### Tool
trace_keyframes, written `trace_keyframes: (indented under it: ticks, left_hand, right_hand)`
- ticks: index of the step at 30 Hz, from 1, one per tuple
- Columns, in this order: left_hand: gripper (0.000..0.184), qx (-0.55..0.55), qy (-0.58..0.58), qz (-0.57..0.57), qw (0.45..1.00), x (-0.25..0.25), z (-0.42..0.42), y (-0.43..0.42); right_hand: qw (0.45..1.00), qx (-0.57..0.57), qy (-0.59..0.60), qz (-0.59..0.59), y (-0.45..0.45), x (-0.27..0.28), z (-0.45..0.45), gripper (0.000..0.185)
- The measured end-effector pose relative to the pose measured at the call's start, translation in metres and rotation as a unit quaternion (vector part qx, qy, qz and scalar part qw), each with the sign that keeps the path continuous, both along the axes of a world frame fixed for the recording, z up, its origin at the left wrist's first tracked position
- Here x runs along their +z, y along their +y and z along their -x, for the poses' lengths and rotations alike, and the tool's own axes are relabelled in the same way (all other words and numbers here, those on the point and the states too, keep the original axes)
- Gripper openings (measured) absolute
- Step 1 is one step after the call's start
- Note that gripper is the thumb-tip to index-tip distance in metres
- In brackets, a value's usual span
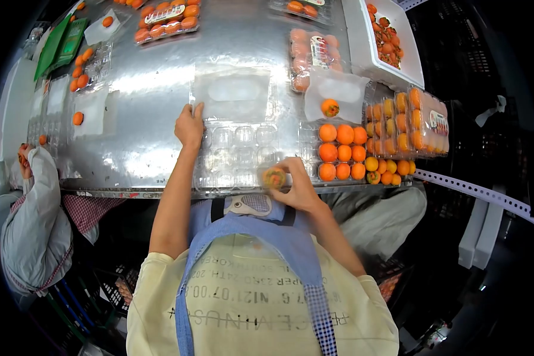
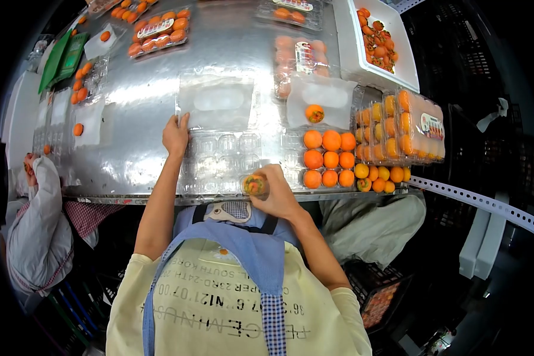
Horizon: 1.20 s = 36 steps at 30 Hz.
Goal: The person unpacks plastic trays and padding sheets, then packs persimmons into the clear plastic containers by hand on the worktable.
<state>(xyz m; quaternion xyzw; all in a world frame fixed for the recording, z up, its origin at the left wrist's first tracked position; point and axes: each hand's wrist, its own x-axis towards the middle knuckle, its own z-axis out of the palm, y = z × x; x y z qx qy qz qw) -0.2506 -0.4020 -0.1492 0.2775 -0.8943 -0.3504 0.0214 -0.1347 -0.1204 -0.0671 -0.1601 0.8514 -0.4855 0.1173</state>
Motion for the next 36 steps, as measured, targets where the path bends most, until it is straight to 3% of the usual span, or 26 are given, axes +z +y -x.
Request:
trace_keyframes:
  ticks: [3, 6, 9, 12, 15, 18, 24, 33, 36]
  left_hand:
    - [0.041, 0.001, -0.005, -0.003, 1.0, 0.002, 0.0, 0.001]
    - [0.042, -0.002, -0.012, 0.002, 1.0, 0.0, 0.0, 0.0]
    - [0.042, -0.002, -0.009, 0.008, 1.0, -0.002, 0.001, -0.001]
    - [0.042, 0.007, -0.004, 0.012, 1.0, -0.001, 0.001, 0.0]
    - [0.04, 0.023, -0.016, -0.017, 0.999, 0.009, 0.002, 0.004]
    - [0.038, 0.037, -0.018, -0.025, 0.999, 0.01, 0.004, 0.006]
    - [0.041, 0.067, 0.022, -0.016, 0.997, 0.003, 0.006, 0.009]
    - [0.041, 0.042, 0.009, 0.025, 0.999, -0.003, 0.007, 0.006]
    - [0.039, 0.046, -0.017, -0.012, 0.999, 0.004, 0.007, 0.007]
  right_hand:
    - [0.999, 0.012, 0.029, -0.021, 0.009, 0.004, 0.009, 0.056]
    - [0.981, -0.031, -0.189, -0.013, 0.012, 0.022, 0.016, 0.059]
    - [0.98, -0.01, -0.199, 0.026, 0.015, 0.01, 0.014, 0.059]
    - [0.99, -0.003, -0.139, 0.01, 0.008, 0.01, 0.013, 0.058]
    - [0.982, -0.055, -0.174, -0.043, 0.0, 0.023, 0.017, 0.055]
    - [0.985, -0.052, -0.104, -0.13, -0.004, 0.024, 0.022, 0.051]
    - [0.973, 0.054, 0.111, -0.196, 0.002, 0.015, 0.026, 0.048]
    - [0.966, 0.13, 0.1, -0.198, 0.002, 0.004, 0.029, 0.05]
    - [0.98, 0.047, 0.064, -0.18, 0.002, 0.002, 0.027, 0.046]
